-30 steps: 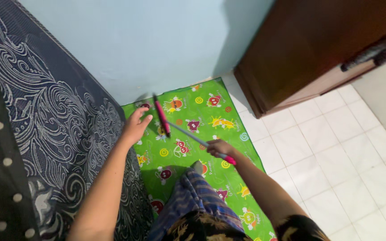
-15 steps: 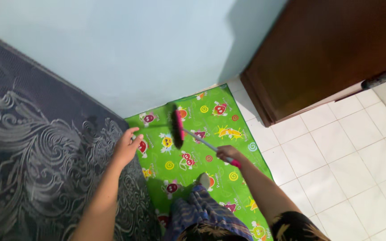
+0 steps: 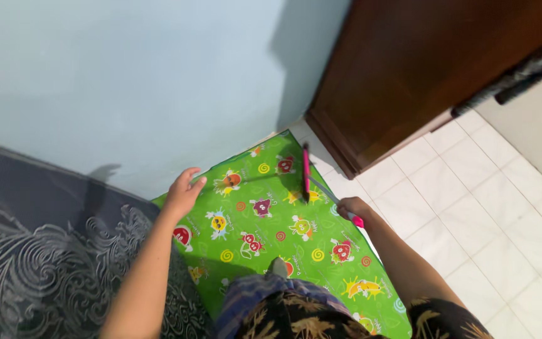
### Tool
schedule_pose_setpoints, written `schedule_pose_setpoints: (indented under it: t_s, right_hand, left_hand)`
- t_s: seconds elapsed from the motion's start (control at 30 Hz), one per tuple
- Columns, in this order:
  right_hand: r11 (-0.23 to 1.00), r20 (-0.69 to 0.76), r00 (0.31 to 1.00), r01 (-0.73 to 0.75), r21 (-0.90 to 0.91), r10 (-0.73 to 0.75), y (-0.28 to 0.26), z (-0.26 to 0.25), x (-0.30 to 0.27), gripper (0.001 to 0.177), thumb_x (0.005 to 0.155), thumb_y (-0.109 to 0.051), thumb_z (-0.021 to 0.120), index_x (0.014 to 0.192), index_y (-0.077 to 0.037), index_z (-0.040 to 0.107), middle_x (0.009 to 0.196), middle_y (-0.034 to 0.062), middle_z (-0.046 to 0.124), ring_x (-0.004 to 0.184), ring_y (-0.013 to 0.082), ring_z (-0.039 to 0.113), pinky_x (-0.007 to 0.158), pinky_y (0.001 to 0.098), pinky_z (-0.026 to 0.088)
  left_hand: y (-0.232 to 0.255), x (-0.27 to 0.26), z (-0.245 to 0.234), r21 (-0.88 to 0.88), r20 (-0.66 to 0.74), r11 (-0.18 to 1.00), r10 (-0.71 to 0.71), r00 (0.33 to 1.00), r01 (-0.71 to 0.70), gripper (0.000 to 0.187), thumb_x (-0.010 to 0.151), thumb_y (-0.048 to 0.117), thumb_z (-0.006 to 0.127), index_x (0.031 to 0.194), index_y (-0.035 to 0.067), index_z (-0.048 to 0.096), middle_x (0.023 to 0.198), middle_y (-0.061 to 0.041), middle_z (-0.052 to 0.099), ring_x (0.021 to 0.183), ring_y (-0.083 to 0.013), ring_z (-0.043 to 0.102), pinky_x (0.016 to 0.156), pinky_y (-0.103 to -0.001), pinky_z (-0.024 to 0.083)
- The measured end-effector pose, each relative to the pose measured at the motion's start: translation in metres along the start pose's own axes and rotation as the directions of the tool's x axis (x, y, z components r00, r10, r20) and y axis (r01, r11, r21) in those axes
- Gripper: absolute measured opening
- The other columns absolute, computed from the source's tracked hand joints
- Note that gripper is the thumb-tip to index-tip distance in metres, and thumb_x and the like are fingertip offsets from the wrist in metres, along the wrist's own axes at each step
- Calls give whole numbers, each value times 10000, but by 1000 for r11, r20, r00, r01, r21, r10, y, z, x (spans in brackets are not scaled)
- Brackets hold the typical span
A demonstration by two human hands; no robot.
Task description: The person sweeps a tiled floor and a green patterned mat using a pink broom. They move debris from the mat and floor into a red dustpan held in their left hand, sweeping along the base of a wall and a wooden cabinet.
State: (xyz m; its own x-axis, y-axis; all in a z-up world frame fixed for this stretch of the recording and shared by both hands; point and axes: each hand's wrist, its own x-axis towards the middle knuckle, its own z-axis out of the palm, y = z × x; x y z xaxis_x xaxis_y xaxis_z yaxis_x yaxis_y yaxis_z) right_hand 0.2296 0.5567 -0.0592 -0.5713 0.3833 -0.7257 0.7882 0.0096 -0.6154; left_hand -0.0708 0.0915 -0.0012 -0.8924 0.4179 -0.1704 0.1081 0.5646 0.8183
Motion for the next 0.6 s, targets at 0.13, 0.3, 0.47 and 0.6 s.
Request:
schedule_pose_setpoints:
  t_s: [0.13, 0.3, 0.47, 0.6]
  right_hand:
    - [929, 160, 986, -93, 359, 37, 2, 10, 18, 190, 946, -91, 567, 856, 31, 682, 608, 17, 546, 473, 80, 480, 397, 245, 349]
    - [750, 317, 684, 548, 371, -657, 4, 37, 48, 222, 1008, -159, 555, 969, 21, 680, 744, -3, 571, 559, 62, 520, 468, 207, 389]
    - [726, 399, 607, 560, 400, -688, -9, 85, 75, 269, 1014, -208, 551, 1054, 18, 692, 813, -12, 579, 643, 48, 533, 528, 187, 399]
    - [669, 237, 633, 733, 124, -737, 0, 97, 78, 255, 971, -195, 551, 1000, 15, 694, 740, 40, 609, 595, 77, 548, 485, 234, 434]
  left_hand:
    - [43, 29, 11, 15, 42, 990, 140, 989, -141, 502, 954, 406, 683, 1356, 118, 596, 1305, -229, 666, 1154, -283, 649, 935, -397, 510]
    - [83, 59, 27, 11, 131, 988, 154, 979, -157, 509, 943, 408, 684, 1358, 126, 600, 1334, -241, 644, 1188, -302, 658, 961, -400, 509]
    - [95, 95, 33, 33, 227, 983, 170, 959, -182, 520, 938, 400, 679, 1372, 128, 592, 1354, -226, 647, 1181, -292, 647, 974, -390, 502]
    - [92, 130, 26, 40, 316, 988, 132, 939, -152, 532, 940, 409, 666, 1381, 128, 571, 1403, -200, 631, 1130, -279, 677, 979, -383, 496]
